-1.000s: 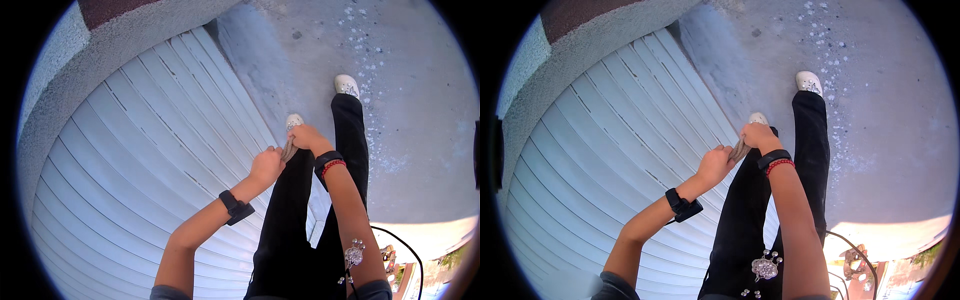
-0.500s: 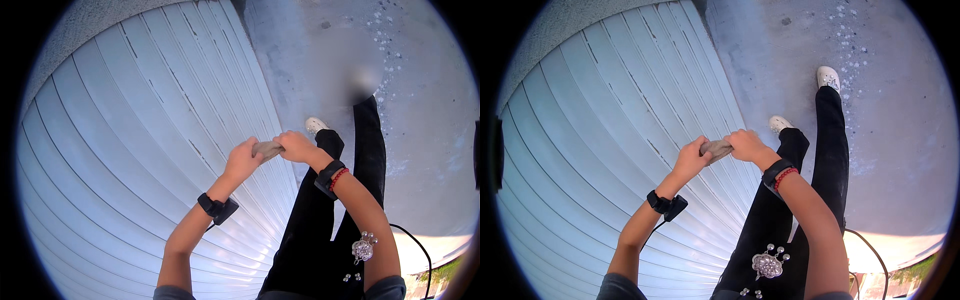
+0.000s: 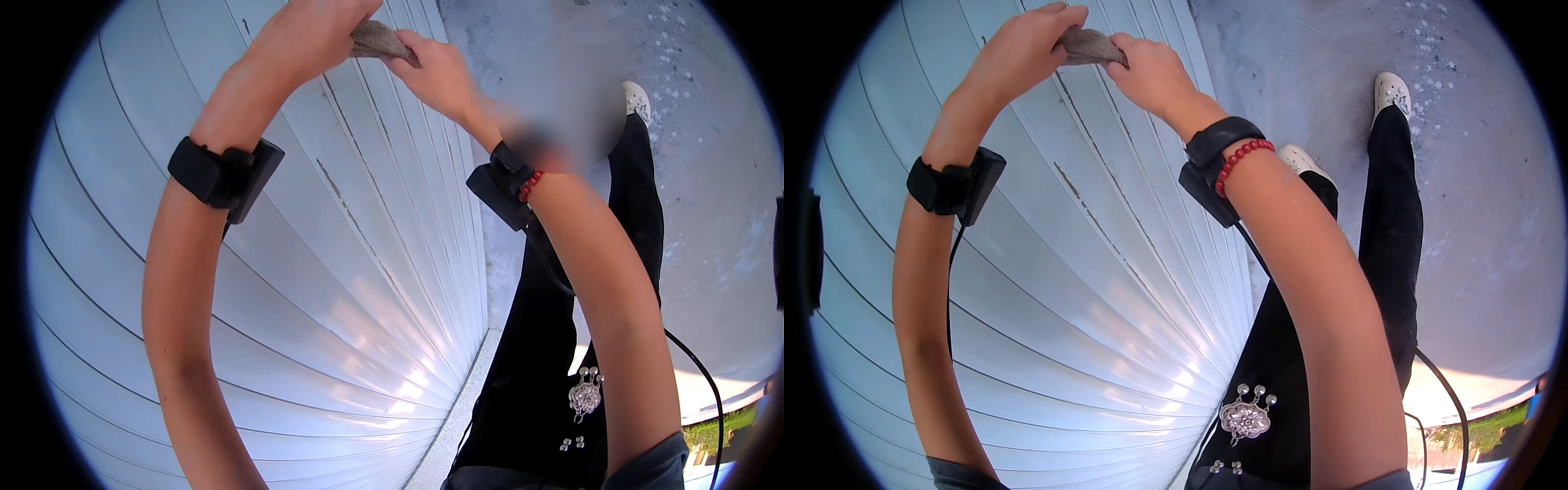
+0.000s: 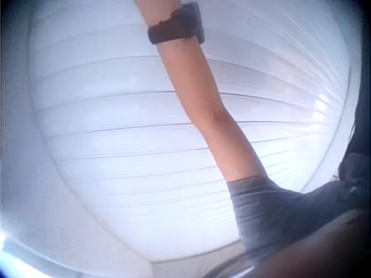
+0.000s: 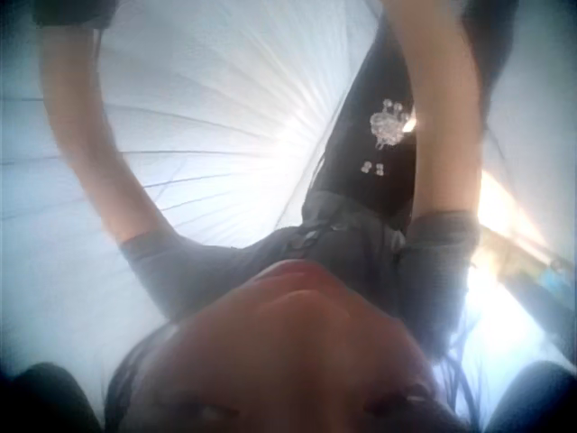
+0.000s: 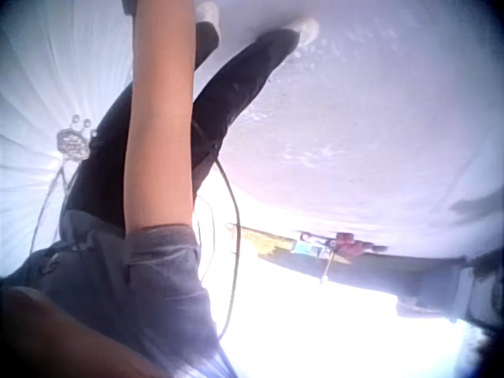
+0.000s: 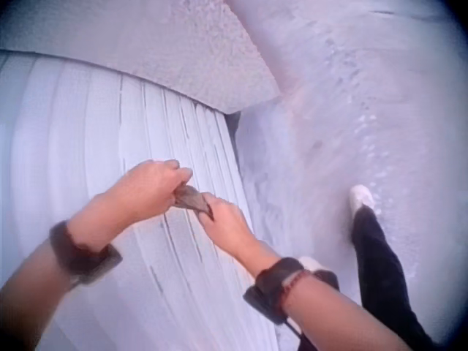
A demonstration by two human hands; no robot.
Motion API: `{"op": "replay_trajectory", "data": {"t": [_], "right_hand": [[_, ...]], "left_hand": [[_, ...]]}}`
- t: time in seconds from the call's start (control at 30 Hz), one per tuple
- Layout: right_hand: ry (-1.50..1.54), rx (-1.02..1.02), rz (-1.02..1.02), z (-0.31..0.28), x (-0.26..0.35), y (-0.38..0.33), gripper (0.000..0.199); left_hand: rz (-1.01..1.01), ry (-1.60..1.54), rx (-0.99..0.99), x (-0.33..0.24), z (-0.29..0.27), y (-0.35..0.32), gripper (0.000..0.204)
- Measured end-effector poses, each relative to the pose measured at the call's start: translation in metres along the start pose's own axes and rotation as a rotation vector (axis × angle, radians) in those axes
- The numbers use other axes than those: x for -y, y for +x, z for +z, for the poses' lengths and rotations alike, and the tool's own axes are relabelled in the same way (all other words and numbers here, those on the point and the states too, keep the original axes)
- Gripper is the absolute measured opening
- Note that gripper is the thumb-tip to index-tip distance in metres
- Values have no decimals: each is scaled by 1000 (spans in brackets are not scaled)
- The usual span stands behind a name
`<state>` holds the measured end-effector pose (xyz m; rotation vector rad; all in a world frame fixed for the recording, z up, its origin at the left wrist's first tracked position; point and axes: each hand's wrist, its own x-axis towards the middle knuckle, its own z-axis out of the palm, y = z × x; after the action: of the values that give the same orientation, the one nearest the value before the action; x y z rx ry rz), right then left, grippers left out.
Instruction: The person uses a cloth to wipe a white corrugated wall surface outdoors, then walks into a garage and continues wiping the interior of a white roll-up door. The person moves between different sections of the wall and door, rubbing the cloth against the surface.
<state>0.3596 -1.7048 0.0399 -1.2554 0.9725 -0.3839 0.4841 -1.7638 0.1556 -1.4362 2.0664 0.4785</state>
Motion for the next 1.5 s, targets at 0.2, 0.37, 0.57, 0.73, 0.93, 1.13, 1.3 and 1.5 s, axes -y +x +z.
{"op": "replay_trajectory", "data": {"t": [0.2,0.37,0.57,0.73,0.93,1.13,1.3,1.5], "right_hand": [[533,323,47,32,21,53,23],[811,180,-178,79,-11,75,22],[386,80,-66,97,9,27,20],[354,-144,-49,134,-31,-5,25],[359,-104,161,155,-43,-106,23],[340,-28,309,185,-73,-212,20],[183,224,298,203,-95,-265,15],[188,487,352,178,-118,-288,18]], "left_hand": [[-92,398,-5,22,3,-4,4],[-172,348,-146,32,42,-25,3],[-168,326,-265,20,78,-71,4],[-164,309,-339,-5,110,-97,10],[-502,108,-152,-97,145,-150,4],[-433,9,41,-174,191,-215,5],[-392,-126,253,-204,220,-267,6],[-421,-242,375,-226,228,-266,8]]}}
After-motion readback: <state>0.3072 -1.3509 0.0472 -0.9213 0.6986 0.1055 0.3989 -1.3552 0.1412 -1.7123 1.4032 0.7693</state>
